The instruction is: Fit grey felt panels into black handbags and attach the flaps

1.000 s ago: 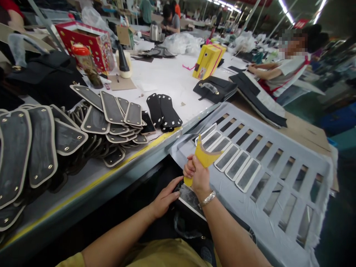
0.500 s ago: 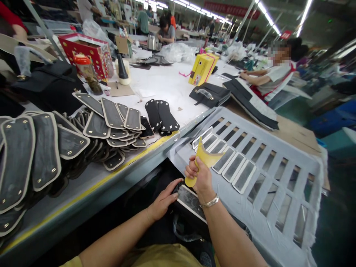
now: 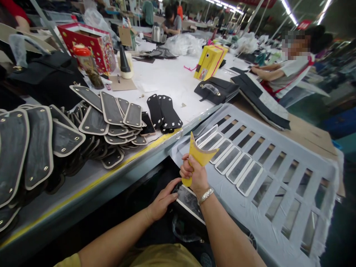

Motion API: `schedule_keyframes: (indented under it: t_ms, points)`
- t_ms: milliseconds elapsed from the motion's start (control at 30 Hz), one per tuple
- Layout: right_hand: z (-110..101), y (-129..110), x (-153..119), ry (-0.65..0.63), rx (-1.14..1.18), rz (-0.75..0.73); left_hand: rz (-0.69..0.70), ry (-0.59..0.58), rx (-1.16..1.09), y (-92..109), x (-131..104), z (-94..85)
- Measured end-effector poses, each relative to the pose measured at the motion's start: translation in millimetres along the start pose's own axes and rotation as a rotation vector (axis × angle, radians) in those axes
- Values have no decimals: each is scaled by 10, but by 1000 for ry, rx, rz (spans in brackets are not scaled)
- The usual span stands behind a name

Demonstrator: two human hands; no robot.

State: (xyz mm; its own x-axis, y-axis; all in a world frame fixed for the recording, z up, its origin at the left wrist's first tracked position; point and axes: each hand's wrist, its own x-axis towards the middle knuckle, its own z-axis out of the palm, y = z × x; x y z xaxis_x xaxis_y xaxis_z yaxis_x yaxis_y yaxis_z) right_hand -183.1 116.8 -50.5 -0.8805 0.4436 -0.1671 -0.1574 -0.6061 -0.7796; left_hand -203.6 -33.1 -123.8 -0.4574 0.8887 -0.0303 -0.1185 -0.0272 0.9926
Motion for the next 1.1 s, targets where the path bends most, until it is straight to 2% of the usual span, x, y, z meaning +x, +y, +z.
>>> schedule_keyframes:
  t_ms: [167,533,733,867,933,1000,1100]
  points:
    - [-46,-75,10,24,117,-28,1,-19,-14,-10,-4,10]
    - [15,-4,-25,2,-24,22,16,-10,-20,-8,-30,22]
    - [23,46,-22,-81,-114,57,8,21,17,-44,-41,5]
    - [5,57,-112,-114,-143,84,-34,20,70,19,-96,84]
    - [20,8,-205,-168,-100,137,-94,43,126,55,-127,137]
    - [50,-107,-299,-201,-3,124,-125,64,212,67,-112,152]
    - [118,-425,-519,-154,144,-37,-49,-31,339,77,-24,96]
